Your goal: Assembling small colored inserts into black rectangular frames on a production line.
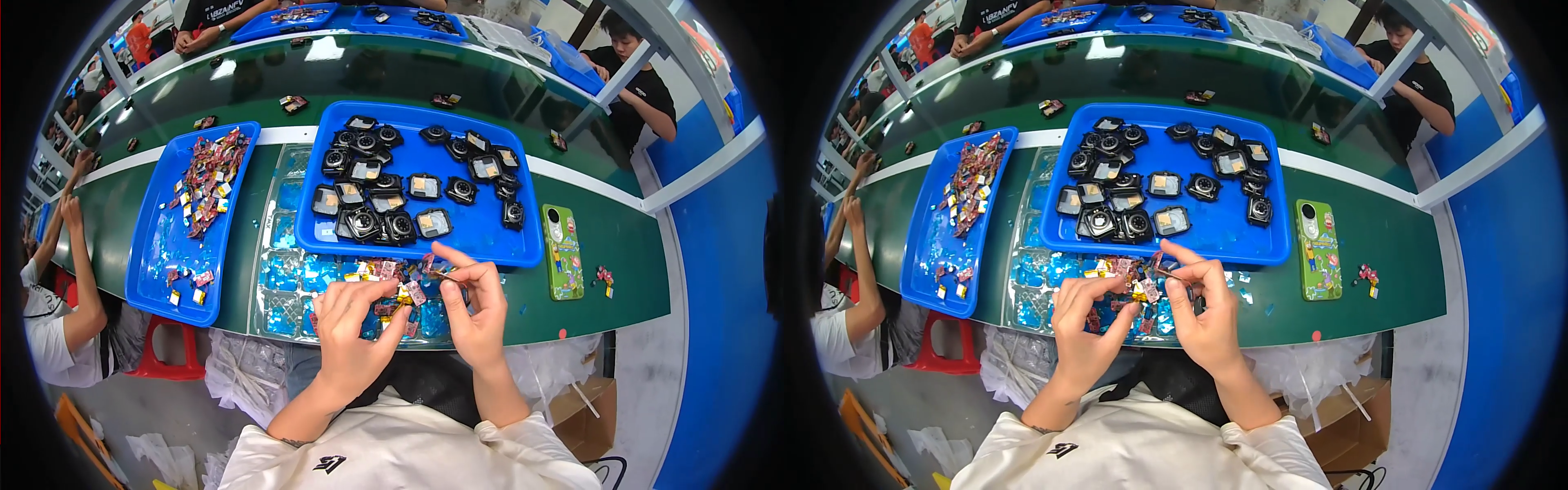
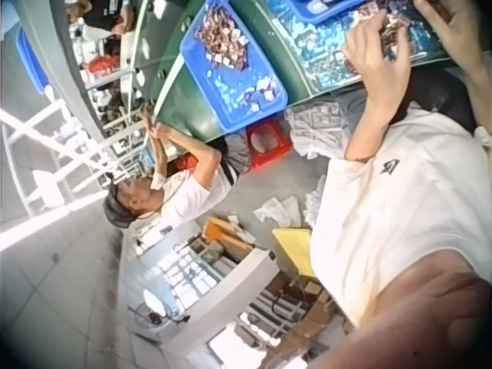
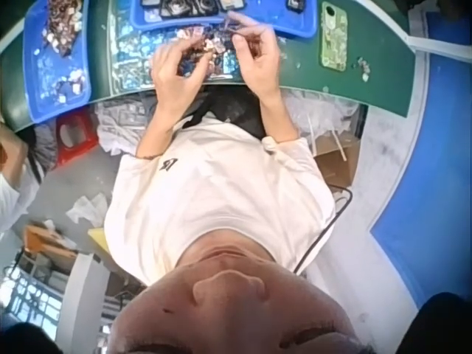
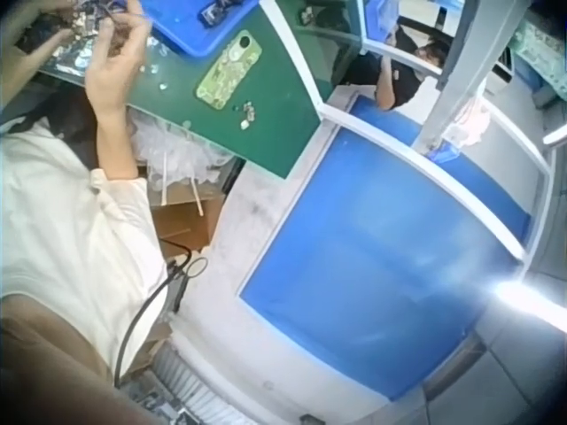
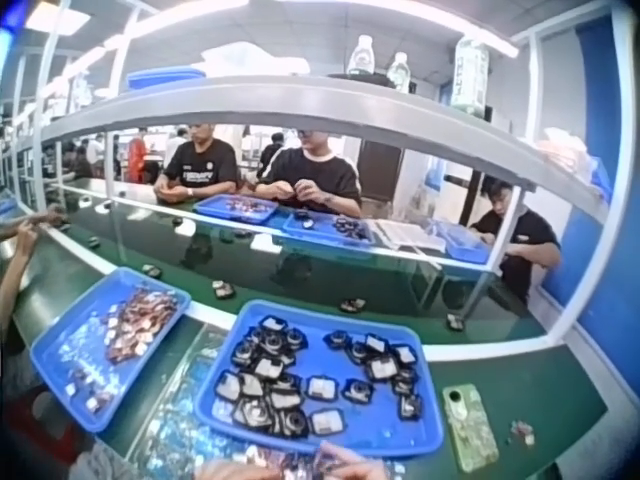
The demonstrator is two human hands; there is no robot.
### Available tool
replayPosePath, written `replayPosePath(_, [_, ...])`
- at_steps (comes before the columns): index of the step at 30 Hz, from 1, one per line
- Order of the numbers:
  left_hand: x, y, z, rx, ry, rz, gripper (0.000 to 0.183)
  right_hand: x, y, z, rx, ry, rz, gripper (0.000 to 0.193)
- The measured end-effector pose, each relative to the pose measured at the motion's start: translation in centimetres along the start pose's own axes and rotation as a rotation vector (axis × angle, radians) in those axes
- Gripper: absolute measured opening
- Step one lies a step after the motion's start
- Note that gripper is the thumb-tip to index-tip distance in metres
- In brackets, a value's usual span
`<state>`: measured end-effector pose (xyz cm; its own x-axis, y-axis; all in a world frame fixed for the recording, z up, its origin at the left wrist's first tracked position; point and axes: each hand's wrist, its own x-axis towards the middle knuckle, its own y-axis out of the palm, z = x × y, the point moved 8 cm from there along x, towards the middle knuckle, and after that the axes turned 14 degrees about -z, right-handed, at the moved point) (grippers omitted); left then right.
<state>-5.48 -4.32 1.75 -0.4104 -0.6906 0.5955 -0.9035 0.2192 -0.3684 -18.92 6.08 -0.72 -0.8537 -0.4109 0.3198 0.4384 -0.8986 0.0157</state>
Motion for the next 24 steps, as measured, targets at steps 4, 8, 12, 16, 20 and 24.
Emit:
replayPosePath(4, [0.1,-0.1,-0.6,0.007,0.058,0.001,0.034,0.0,0.0,0.2,-0.008,-0.037,-0.029,0.009])
replayPosePath(8, [-0.1,0.0,-0.2,-0.045,0.014,0.011,0.030,-0.1,0.4,0.1,0.020,-0.050,0.049,0.008])
replayPosePath(12, [0.6,0.7,0.0,-0.216,-0.105,0.036,0.034,-0.5,1.4,1.2,0.127,-0.083,0.149,0.009])
replayPosePath(16, [0.0,2.3,2.4,-0.530,-0.473,0.131,0.038,-0.6,1.5,1.0,0.211,-0.029,0.167,0.008])
replayPosePath(20, [0.4,2.5,1.2,-0.425,-0.291,0.209,0.046,-0.3,1.0,1.1,0.218,-0.072,0.141,0.007])
replayPosePath(24, [0.2,2.9,1.0,-0.523,-0.367,0.283,0.048,-0.1,0.5,1.0,0.198,-0.068,0.104,0.008])
